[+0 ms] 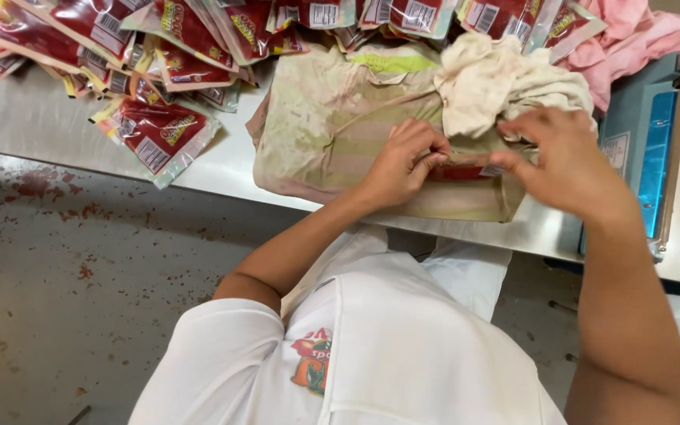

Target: The person cleans and seals small red food packets. They use a cloth to wipe individual packets and then place them into a blue heat sealer to seal the top edges.

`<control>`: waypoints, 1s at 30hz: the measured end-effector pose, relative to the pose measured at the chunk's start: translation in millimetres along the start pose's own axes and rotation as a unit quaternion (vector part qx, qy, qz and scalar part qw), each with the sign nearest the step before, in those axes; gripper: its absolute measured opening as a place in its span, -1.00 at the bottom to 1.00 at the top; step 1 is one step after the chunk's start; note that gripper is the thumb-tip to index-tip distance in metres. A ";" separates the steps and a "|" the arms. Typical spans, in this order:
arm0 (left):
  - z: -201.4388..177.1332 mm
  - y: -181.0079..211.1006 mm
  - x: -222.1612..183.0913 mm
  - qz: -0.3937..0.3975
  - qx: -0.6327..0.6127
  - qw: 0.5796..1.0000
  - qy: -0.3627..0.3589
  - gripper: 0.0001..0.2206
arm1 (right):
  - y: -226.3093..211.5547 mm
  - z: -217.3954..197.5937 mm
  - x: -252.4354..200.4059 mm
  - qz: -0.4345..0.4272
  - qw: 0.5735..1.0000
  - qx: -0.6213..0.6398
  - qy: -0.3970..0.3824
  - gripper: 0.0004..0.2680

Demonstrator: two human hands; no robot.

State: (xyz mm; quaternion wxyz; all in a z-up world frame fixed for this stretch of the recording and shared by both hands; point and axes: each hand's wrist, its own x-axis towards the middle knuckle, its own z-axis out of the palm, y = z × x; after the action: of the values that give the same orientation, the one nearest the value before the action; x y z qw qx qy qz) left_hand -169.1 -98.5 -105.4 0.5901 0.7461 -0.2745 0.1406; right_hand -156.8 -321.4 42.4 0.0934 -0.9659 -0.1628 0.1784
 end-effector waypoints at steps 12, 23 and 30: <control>109.1 -63.4 -30.2 -0.229 -0.743 0.627 0.049 -0.58 | 23.4 23.2 -90.1 -0.057 0.941 0.092 0.322 -0.91; 224.7 4.4 -5.5 -0.359 -0.792 0.434 -0.233 -0.53 | 196.8 104.6 -172.9 0.318 0.872 0.225 0.295 -0.89; 280.4 -28.6 74.5 -0.438 -0.647 0.599 -0.174 -0.38 | 311.3 95.7 -88.5 0.338 0.612 0.602 0.386 -0.86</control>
State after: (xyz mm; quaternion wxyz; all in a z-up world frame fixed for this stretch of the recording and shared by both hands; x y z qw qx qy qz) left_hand -124.4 -380.9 -162.7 0.8505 0.2098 -0.0314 -0.4812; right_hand -183.3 -629.9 -91.9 0.6415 -0.6584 0.3702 -0.1342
